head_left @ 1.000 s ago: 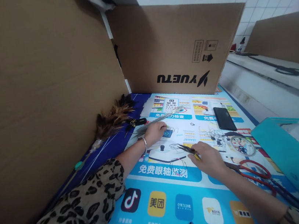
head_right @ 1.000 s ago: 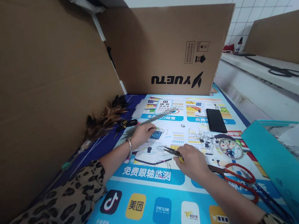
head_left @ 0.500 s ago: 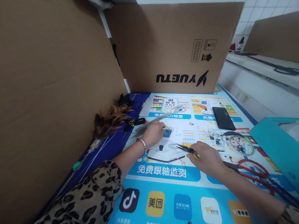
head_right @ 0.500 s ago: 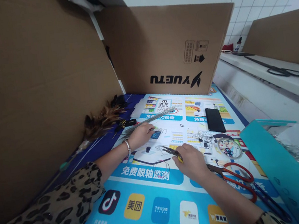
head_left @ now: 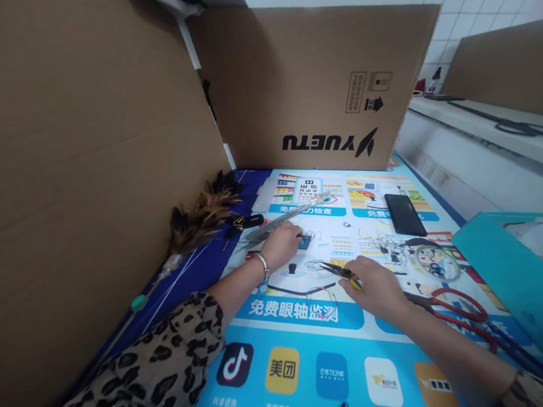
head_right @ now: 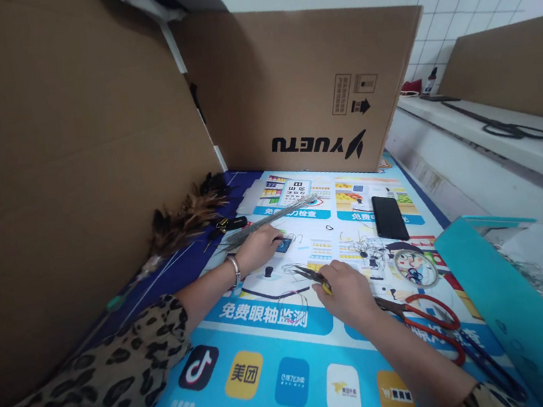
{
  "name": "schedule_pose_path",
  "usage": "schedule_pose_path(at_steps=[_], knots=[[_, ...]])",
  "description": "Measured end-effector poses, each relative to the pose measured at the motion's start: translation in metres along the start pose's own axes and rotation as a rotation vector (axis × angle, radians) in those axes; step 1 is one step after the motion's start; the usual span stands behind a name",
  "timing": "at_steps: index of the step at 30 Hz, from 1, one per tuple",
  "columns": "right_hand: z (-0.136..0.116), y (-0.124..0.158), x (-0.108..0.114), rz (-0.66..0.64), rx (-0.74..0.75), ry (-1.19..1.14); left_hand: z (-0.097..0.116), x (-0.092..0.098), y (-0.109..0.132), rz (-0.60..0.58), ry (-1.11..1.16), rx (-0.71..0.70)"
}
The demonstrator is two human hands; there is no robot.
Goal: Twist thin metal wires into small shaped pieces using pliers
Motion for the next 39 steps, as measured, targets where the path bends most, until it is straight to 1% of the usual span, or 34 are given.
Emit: schedule_pose_path(at_steps=[3, 7, 10, 12, 15, 17, 20, 24, 34, 39], knots=[[0.001, 0.0, 0.0, 0.004, -0.009, -0.017, 0.01, 0.001, 0.001, -0.007, -0.052, -0.077], [0.005, 0.0, 0.0, 0.013, -0.026, -0.064, 0.017, 0.005, 0.002, -0.027, -0.05, -0.112], [0.01, -0.001, 0.002, 0.04, -0.048, -0.114, 0.027, 0.006, 0.005, -0.061, -0.044, -0.163], [0.014, -0.002, 0.003, 0.058, -0.061, -0.144, 0.038, 0.002, 0.009, -0.126, -0.037, -0.22], [0.016, -0.003, 0.001, 0.058, -0.066, -0.164, 0.049, -0.012, 0.018, -0.265, -0.014, -0.284], [0.017, -0.003, 0.001, 0.061, -0.066, -0.167, 0.052, -0.02, 0.023, -0.334, -0.019, -0.291], [0.017, -0.003, 0.001, 0.071, -0.062, -0.174, 0.051, -0.028, 0.027, -0.385, -0.057, -0.273], [0.017, -0.003, 0.001, 0.074, -0.058, -0.181, 0.049, -0.031, 0.028, -0.393, -0.088, -0.248], [0.017, -0.004, 0.001, 0.089, -0.048, -0.176, 0.052, -0.031, 0.028, -0.388, -0.082, -0.259], [0.017, -0.003, 0.001, 0.102, -0.047, -0.167, 0.051, -0.021, 0.026, -0.316, -0.14, -0.255]])
Point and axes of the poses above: each hand's wrist, its own y-axis away from the middle knuckle, its own x-axis out of the back of the hand, z = x × y, the point moved 10 cm from there along -y, towards the middle knuckle, and after that the axes turned 3 degrees about y, right-handed, at the moved point
